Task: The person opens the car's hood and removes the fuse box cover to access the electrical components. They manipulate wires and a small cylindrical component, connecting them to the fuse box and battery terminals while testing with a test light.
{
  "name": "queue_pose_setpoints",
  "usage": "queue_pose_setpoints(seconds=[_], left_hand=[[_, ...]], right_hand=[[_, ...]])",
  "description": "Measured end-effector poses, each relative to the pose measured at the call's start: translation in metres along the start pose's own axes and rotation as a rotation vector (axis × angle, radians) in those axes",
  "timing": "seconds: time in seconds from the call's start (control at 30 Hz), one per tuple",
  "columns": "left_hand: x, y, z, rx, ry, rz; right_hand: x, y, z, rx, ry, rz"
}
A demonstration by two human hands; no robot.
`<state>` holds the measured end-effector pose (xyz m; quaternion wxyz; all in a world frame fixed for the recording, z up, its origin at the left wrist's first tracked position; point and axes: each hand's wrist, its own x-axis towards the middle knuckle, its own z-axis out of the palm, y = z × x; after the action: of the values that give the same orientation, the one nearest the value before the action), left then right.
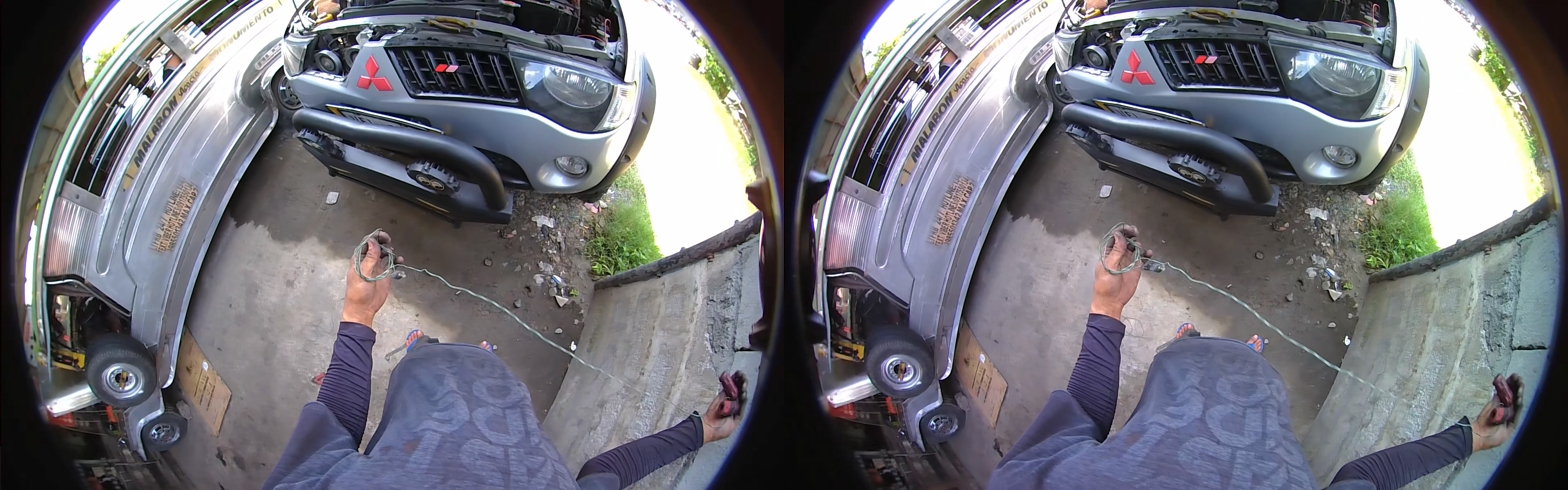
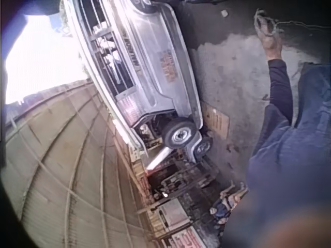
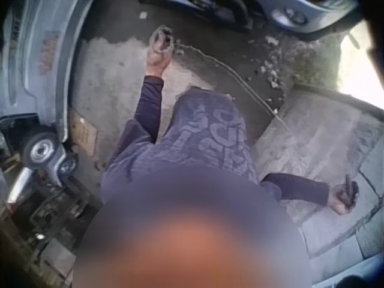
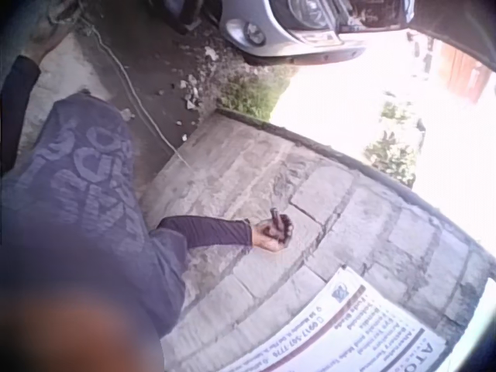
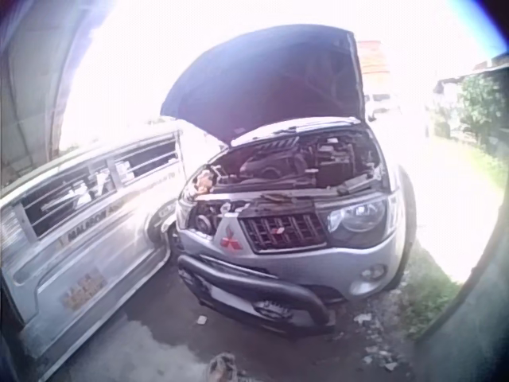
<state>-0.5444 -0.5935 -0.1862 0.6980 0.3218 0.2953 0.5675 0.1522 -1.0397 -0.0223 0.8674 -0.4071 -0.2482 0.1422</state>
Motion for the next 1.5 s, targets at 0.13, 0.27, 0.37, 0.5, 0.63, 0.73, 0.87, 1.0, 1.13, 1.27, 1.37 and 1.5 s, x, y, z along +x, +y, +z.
queue_pose_setpoints(seconds=[0.13,0.27,0.37,0.5,0.63,0.73,0.87,1.0,1.13,1.27,1.37,1.5], left_hand=[[0.003,0.019,0.008,-0.073,-0.07,0.046],[-0.001,0.042,0.035,-0.133,-0.201,0.014],[-0.007,0.056,0.057,-0.117,-0.308,0.006],[-0.018,0.062,0.082,-0.022,-0.418,0.003],[-0.028,0.062,0.094,0.095,-0.355,-0.012],[-0.036,0.065,0.092,0.144,-0.266,-0.044],[-0.042,0.058,0.085,0.245,-0.149,-0.131],[-0.04,0.042,0.085,0.237,-0.181,-0.182],[-0.03,0.009,0.105,0.239,-0.25,-0.272],[0.0,-0.04,0.143,0.62,-0.539,-0.315],[0.016,-0.095,0.177,0.47,-0.612,-0.851],[-0.003,-0.15,0.198,0.457,-0.727,-0.822]], right_hand=[[-0.067,0.117,0.074,-0.002,-0.294,0.376],[-0.132,0.226,0.191,-0.455,-0.57,0.787],[-0.166,0.274,0.291,-0.498,-0.891,0.721],[-0.193,0.306,0.391,-0.39,-1.132,0.79],[-0.215,0.324,0.423,-0.193,-1.39,0.851],[-0.207,0.318,0.405,-0.274,-1.282,0.866],[-0.174,0.295,0.38,-0.333,-1.014,0.742],[-0.146,0.26,0.371,-0.36,-0.979,0.686],[-0.131,0.237,0.371,-0.541,-1.17,0.517],[-0.111,0.229,0.368,-0.589,-1.483,0.252],[-0.1,0.226,0.365,-0.704,-1.663,0.141],[-0.098,0.227,0.367,-0.705,-1.78,0.058]])
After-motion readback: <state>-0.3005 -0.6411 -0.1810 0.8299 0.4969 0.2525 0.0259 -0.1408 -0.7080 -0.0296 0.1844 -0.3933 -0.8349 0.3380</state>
